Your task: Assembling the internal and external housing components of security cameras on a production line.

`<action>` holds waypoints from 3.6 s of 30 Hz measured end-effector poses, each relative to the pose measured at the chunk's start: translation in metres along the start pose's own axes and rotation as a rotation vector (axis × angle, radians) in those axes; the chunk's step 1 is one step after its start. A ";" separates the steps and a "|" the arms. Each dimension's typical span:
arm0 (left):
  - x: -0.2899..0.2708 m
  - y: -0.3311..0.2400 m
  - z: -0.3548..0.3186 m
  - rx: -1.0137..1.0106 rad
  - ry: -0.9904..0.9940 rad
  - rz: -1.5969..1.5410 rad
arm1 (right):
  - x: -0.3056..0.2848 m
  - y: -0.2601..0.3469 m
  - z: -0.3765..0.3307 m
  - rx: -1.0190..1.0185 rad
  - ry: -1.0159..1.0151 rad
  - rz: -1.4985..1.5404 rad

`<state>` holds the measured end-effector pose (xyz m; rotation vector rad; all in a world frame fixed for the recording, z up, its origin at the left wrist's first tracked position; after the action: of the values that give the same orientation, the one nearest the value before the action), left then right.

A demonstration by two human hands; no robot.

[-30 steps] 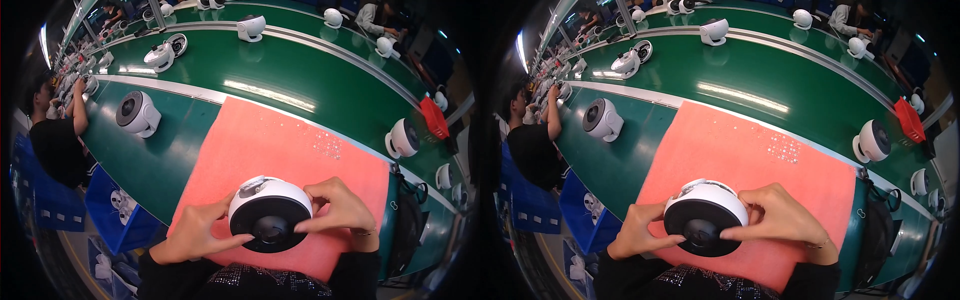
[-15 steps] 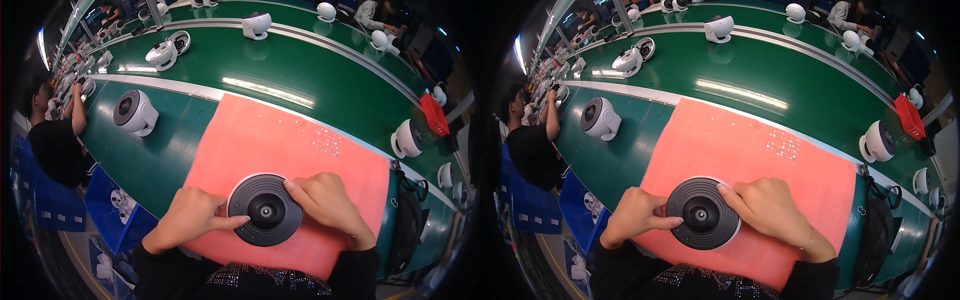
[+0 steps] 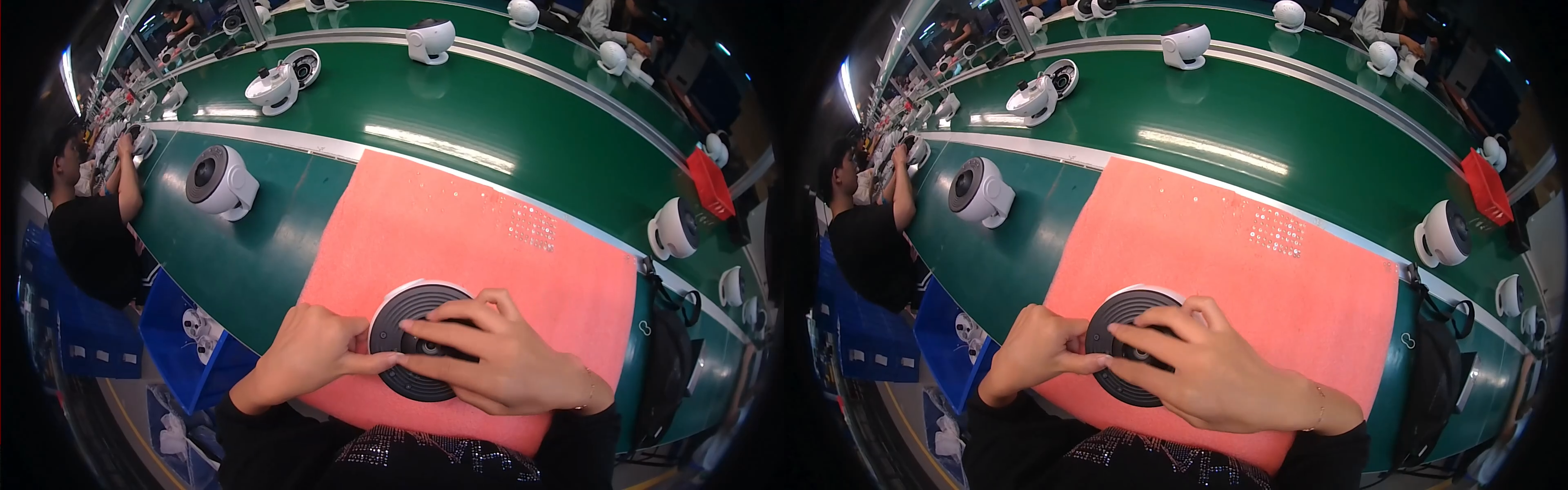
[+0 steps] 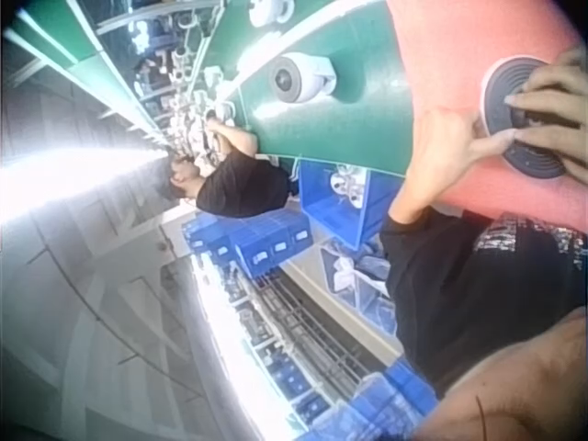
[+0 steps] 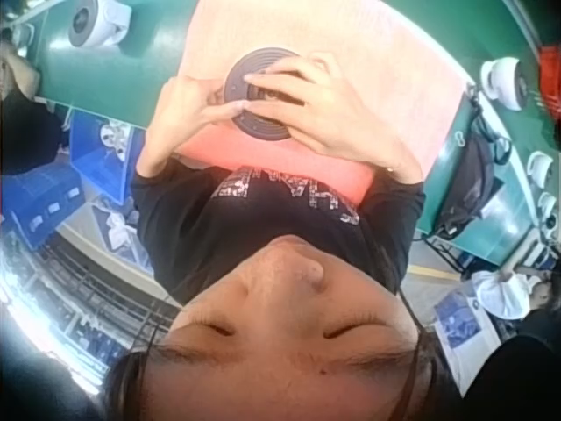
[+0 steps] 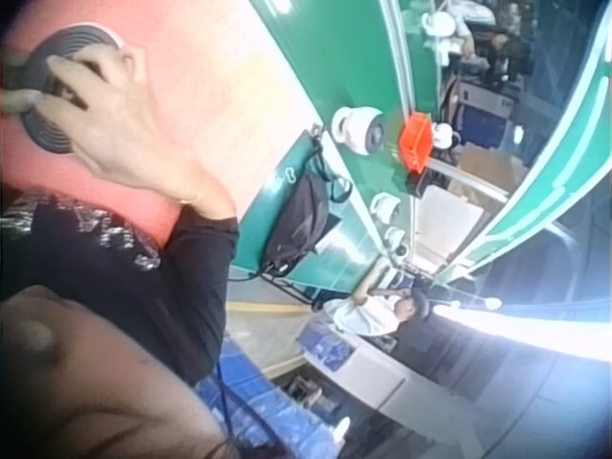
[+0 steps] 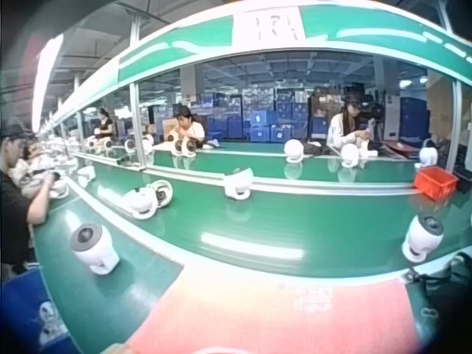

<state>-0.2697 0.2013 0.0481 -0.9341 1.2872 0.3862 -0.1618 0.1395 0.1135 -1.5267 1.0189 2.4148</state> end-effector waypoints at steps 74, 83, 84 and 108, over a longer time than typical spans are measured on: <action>-0.009 -0.092 0.202 0.113 -0.418 -1.792 | -0.130 -0.078 -0.074 0.234 -1.151 -0.081; 0.032 -0.139 0.230 0.046 0.292 -1.693 | -0.115 -0.185 -0.138 0.558 -1.331 1.257; 0.033 -0.144 0.232 0.003 0.294 -1.665 | -0.117 -0.188 -0.139 0.511 -1.296 1.289; 0.093 -0.194 0.157 0.773 -0.173 0.193 | -0.251 -0.286 -0.246 1.174 -1.475 -0.031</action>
<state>-0.0041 0.1835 0.0327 -0.1220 1.2232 0.0890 0.2696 0.2777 0.1194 0.5559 1.3417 1.4833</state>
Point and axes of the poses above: each hand's wrist, its own z-axis towards the middle knuckle, its own x-axis out of the palm, y = z × x, the point moved 9 cm from there along z, towards the middle knuckle, and after that the axes turned 11 degrees about z, right-handed, at the moved point
